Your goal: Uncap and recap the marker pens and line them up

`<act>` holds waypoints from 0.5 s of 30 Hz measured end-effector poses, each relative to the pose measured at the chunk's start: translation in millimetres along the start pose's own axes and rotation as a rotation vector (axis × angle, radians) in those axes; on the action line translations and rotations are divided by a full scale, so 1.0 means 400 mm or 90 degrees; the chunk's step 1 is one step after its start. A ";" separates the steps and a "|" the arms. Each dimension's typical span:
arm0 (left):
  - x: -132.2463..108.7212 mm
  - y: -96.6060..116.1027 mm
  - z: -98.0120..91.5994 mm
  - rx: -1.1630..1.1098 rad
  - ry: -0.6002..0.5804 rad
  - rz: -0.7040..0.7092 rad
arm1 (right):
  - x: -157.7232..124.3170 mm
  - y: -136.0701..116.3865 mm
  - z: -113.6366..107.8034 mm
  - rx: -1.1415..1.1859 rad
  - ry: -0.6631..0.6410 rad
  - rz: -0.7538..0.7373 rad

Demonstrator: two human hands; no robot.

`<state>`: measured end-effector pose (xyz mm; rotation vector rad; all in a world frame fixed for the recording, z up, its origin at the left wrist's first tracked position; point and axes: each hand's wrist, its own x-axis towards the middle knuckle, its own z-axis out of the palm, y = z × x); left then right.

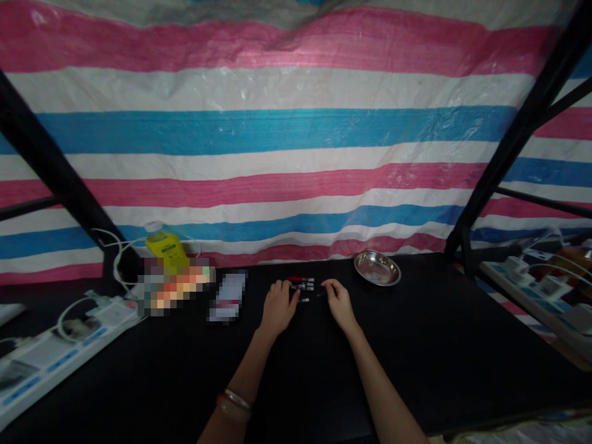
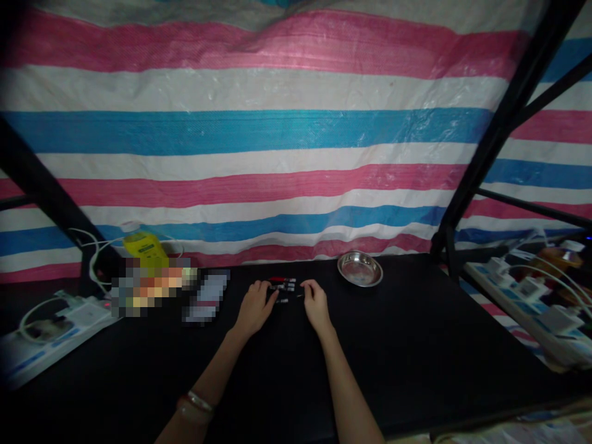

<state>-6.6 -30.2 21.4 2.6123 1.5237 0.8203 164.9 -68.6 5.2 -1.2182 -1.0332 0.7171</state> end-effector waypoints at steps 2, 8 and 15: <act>-0.002 0.001 0.006 0.006 -0.011 0.005 | -0.009 0.008 0.004 -0.148 -0.010 -0.102; -0.008 0.000 0.018 0.001 -0.043 0.023 | -0.019 0.051 0.014 -0.334 -0.029 -0.176; -0.009 0.009 0.018 -0.005 -0.068 0.044 | -0.019 0.061 0.011 -0.433 -0.025 -0.200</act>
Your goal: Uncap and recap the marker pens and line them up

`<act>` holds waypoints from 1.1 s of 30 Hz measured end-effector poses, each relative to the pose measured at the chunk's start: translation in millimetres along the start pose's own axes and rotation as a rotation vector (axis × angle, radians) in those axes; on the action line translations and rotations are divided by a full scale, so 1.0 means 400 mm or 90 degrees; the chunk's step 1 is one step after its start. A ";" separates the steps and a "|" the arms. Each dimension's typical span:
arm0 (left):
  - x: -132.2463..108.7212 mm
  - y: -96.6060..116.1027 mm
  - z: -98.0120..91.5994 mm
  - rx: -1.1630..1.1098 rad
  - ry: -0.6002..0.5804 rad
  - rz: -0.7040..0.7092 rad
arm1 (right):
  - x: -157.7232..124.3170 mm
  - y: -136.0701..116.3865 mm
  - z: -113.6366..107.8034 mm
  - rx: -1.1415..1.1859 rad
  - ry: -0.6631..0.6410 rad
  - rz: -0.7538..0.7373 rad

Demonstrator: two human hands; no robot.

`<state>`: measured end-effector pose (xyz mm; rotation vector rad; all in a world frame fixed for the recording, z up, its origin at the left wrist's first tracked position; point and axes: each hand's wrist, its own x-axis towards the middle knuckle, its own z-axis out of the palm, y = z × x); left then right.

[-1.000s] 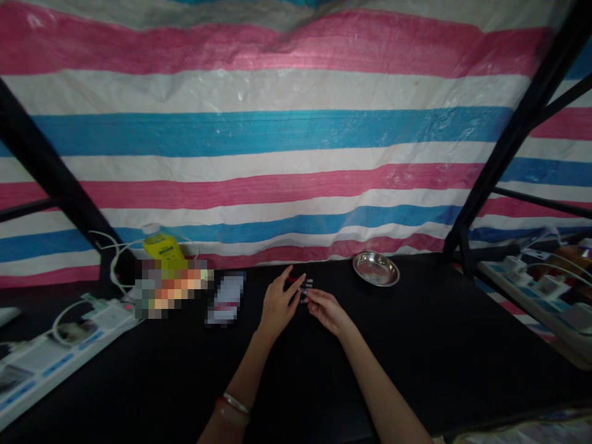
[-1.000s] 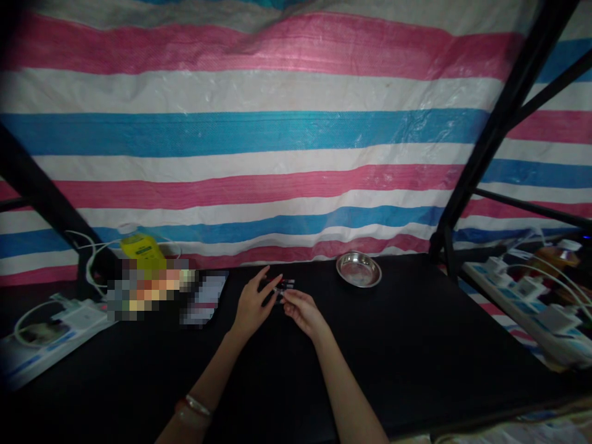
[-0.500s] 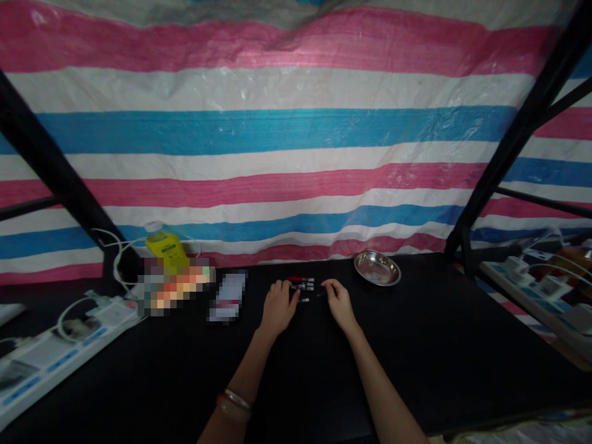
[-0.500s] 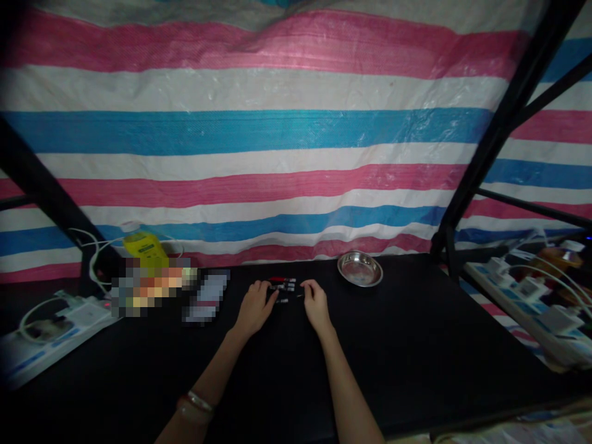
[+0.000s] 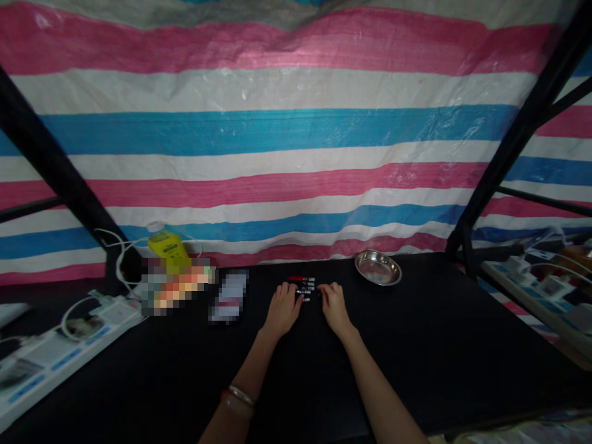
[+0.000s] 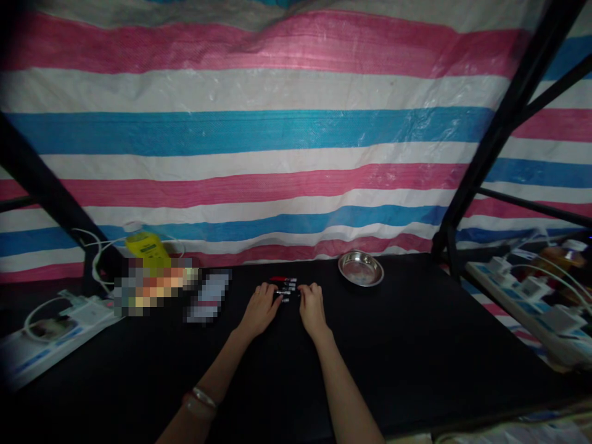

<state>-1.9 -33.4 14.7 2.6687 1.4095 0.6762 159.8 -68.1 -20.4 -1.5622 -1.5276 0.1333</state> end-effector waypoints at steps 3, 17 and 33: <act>0.000 0.001 0.001 -0.003 -0.002 0.006 | -0.002 -0.008 -0.005 -0.045 -0.008 -0.007; -0.001 -0.015 0.015 -0.088 0.021 0.000 | -0.003 -0.029 -0.015 -0.112 0.007 0.016; 0.006 -0.028 0.019 -0.170 0.015 0.008 | 0.013 -0.026 -0.021 -0.197 0.013 0.080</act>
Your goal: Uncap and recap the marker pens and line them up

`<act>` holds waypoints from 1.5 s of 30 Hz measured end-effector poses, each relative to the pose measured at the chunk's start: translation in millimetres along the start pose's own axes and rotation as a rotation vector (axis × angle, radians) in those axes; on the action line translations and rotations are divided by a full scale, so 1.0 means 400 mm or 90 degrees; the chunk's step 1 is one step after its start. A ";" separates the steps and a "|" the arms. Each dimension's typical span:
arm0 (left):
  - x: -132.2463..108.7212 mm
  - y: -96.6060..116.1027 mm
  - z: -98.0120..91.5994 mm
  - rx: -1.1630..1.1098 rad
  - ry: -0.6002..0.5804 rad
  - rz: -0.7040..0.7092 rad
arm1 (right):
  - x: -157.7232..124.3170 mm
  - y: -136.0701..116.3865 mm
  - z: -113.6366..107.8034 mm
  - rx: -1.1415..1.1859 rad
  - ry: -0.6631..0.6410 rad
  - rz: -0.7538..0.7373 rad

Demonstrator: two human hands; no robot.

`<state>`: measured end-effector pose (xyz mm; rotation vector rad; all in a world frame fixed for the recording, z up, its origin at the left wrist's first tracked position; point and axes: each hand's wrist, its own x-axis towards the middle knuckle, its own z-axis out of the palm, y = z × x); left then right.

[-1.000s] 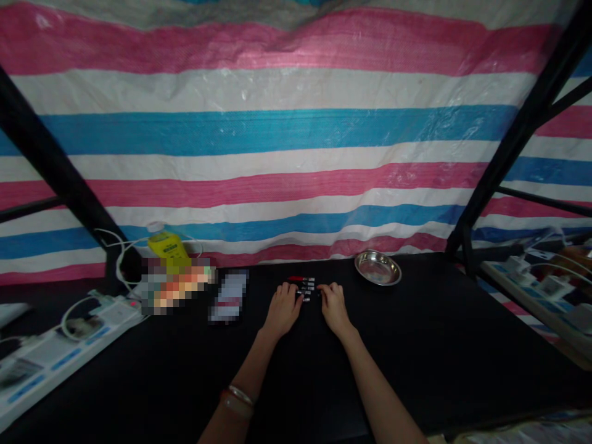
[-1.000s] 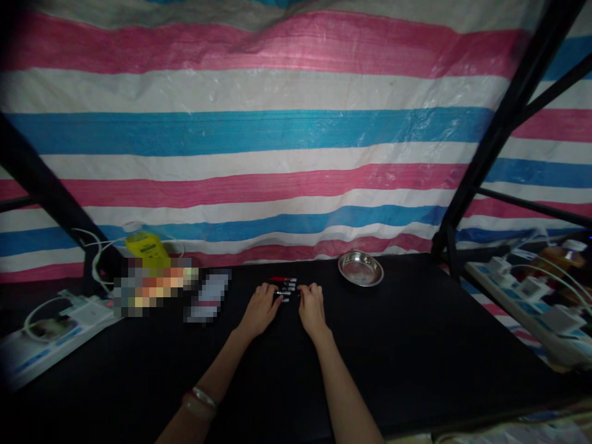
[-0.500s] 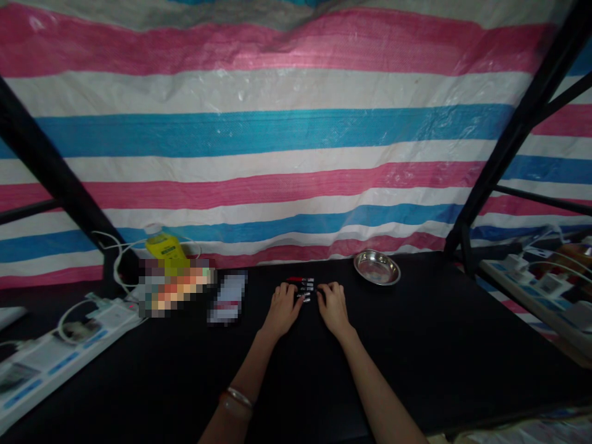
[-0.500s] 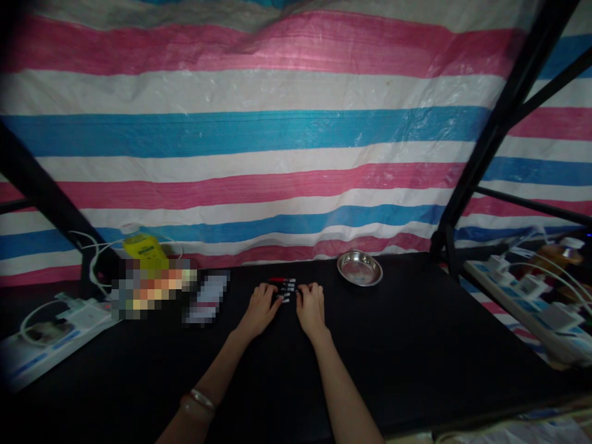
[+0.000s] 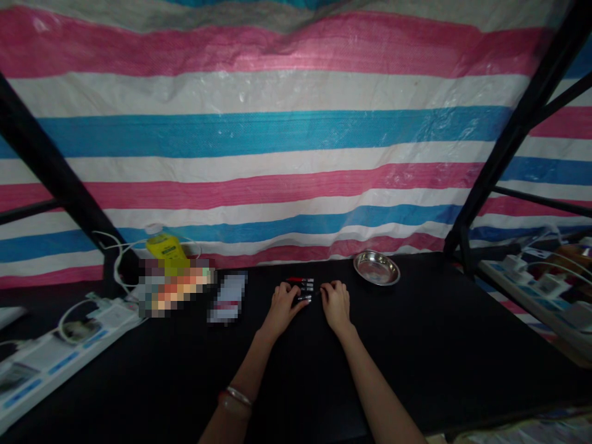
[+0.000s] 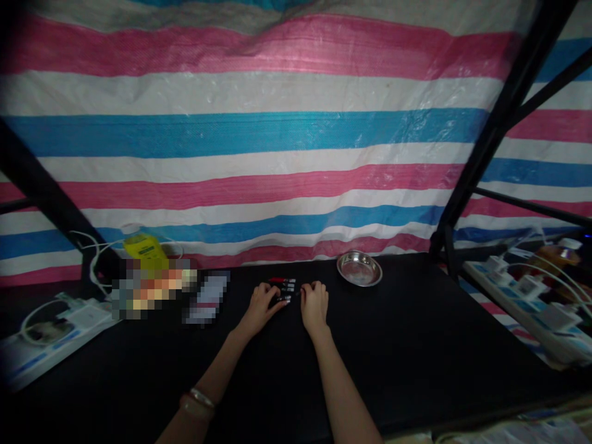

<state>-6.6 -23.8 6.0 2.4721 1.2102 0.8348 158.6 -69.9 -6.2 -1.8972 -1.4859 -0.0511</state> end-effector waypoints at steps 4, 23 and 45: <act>0.007 -0.007 -0.004 -0.031 0.060 -0.066 | 0.001 -0.001 -0.004 0.023 0.009 -0.019; 0.013 -0.017 0.006 -0.029 0.049 -0.165 | -0.001 -0.012 -0.009 0.047 -0.074 -0.058; 0.001 0.048 -0.038 0.118 0.253 0.104 | 0.034 -0.010 -0.027 1.164 -0.248 0.387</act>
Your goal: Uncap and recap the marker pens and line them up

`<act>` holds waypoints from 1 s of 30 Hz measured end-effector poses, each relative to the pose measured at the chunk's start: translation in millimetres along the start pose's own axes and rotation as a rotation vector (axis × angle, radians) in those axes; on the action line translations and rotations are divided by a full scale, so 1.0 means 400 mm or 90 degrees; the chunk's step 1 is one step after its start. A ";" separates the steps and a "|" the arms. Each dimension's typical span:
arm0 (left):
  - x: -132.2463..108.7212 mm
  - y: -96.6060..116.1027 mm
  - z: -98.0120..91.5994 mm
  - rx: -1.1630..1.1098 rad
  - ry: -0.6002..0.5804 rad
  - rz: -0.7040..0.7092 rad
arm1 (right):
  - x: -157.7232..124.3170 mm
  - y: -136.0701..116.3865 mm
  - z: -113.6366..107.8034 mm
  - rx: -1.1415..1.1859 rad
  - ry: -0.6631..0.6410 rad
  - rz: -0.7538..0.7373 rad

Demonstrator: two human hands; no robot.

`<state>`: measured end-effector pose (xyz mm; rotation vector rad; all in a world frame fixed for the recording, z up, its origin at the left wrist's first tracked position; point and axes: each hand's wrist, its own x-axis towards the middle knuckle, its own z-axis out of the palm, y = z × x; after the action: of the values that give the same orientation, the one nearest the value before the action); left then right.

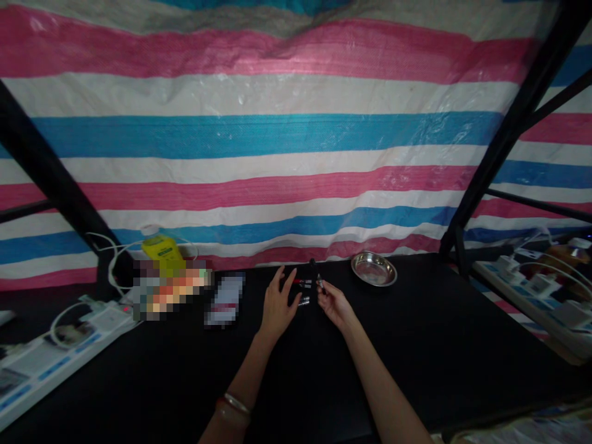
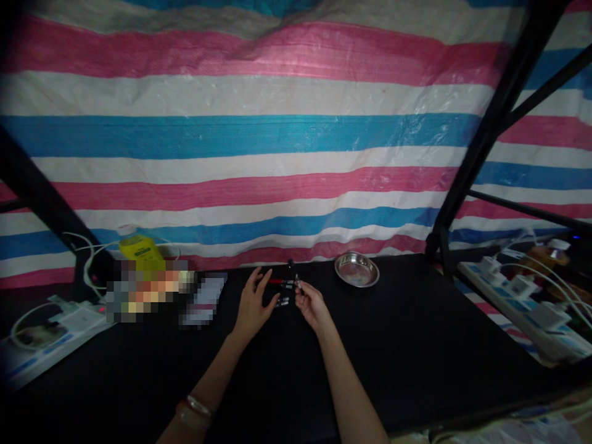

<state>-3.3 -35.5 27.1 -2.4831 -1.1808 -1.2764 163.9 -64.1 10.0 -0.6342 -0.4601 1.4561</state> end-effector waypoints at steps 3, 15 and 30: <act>0.002 0.007 -0.004 0.039 0.019 0.066 | -0.009 0.004 0.009 -0.043 -0.016 0.038; 0.004 0.019 -0.015 0.097 -0.040 0.036 | -0.019 0.024 0.019 -0.175 -0.069 0.024; -0.009 -0.024 0.015 -0.016 -0.202 -0.128 | 0.005 -0.009 -0.026 -0.303 0.126 -0.164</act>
<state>-7.2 -28.7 18.6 -2.7162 -1.5269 -0.9623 173.6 -63.3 4.2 -1.0455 -0.7134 1.0290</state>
